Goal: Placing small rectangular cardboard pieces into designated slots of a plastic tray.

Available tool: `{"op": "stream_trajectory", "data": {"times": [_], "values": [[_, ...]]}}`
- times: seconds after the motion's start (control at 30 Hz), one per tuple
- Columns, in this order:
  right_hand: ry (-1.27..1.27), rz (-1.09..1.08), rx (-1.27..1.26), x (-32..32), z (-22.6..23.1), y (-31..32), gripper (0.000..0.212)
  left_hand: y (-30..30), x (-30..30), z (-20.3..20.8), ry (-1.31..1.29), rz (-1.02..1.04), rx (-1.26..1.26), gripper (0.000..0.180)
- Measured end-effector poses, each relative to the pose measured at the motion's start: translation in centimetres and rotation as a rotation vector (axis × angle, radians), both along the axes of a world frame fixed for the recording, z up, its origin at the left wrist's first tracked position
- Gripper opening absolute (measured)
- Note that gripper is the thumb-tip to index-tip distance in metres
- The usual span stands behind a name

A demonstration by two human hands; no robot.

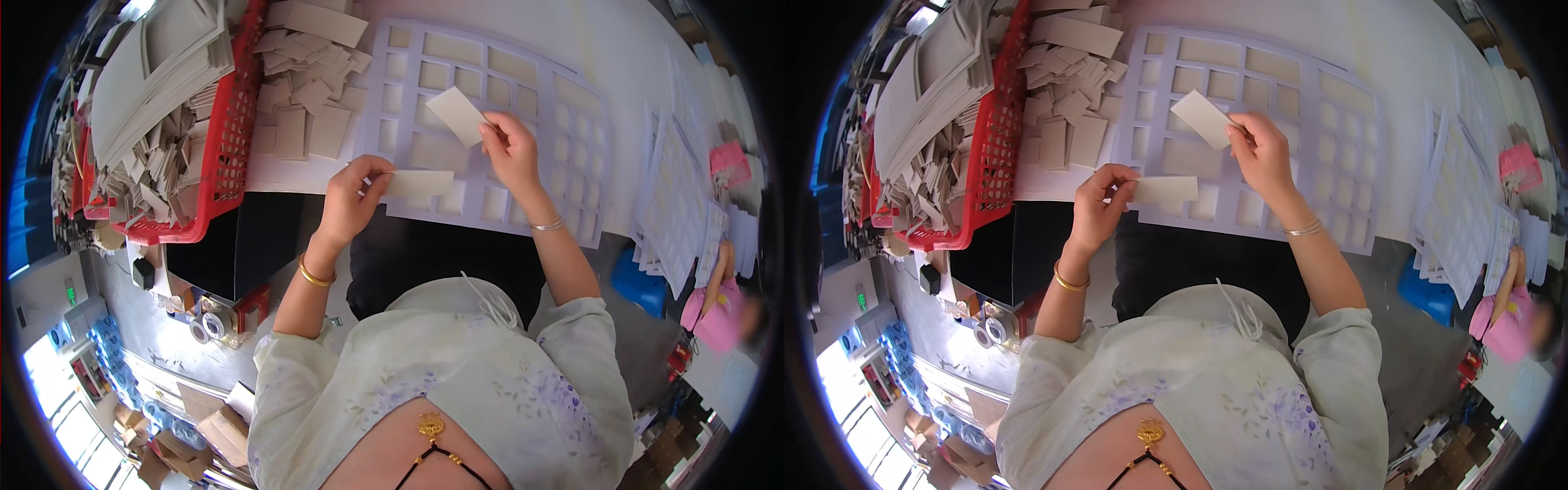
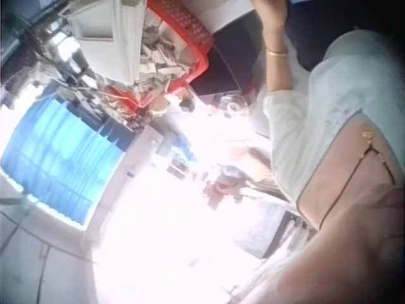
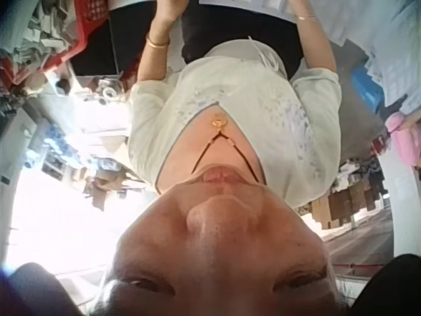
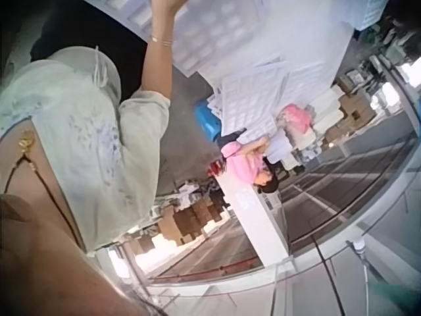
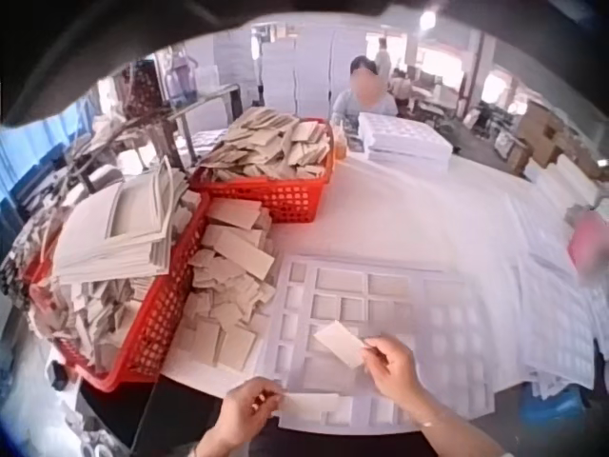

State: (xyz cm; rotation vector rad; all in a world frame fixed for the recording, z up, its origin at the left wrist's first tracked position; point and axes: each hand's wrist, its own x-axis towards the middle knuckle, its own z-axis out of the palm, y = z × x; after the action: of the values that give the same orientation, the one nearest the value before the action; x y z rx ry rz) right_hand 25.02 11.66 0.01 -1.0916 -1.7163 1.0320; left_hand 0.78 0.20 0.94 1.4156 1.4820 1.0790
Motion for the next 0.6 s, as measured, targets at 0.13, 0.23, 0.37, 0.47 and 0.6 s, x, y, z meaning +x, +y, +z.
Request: {"op": "stream_trajectory", "data": {"times": [0.13,0.23,0.37,0.47,0.6], "values": [[0.041,-0.080,-0.163,3.8,-0.7,-2.5,0.006,0.4,2.3,-0.5,0.113,-0.083,0.299,0.017],[0.088,-0.136,-0.179,5.0,-0.8,-3.9,0.012,0.3,2.8,-0.6,0.161,-0.103,0.391,0.020],[0.056,-0.156,-0.077,5.7,-0.9,-4.7,0.013,0.2,3.0,-0.5,0.141,-0.043,0.361,0.020],[0.081,-0.173,-0.135,5.6,-0.5,-4.6,0.011,0.0,2.7,-0.6,0.066,0.052,0.305,0.019],[0.121,-0.216,-0.156,5.7,0.1,-3.6,0.008,-0.4,1.7,-1.0,-0.143,0.174,0.174,0.012]]}}
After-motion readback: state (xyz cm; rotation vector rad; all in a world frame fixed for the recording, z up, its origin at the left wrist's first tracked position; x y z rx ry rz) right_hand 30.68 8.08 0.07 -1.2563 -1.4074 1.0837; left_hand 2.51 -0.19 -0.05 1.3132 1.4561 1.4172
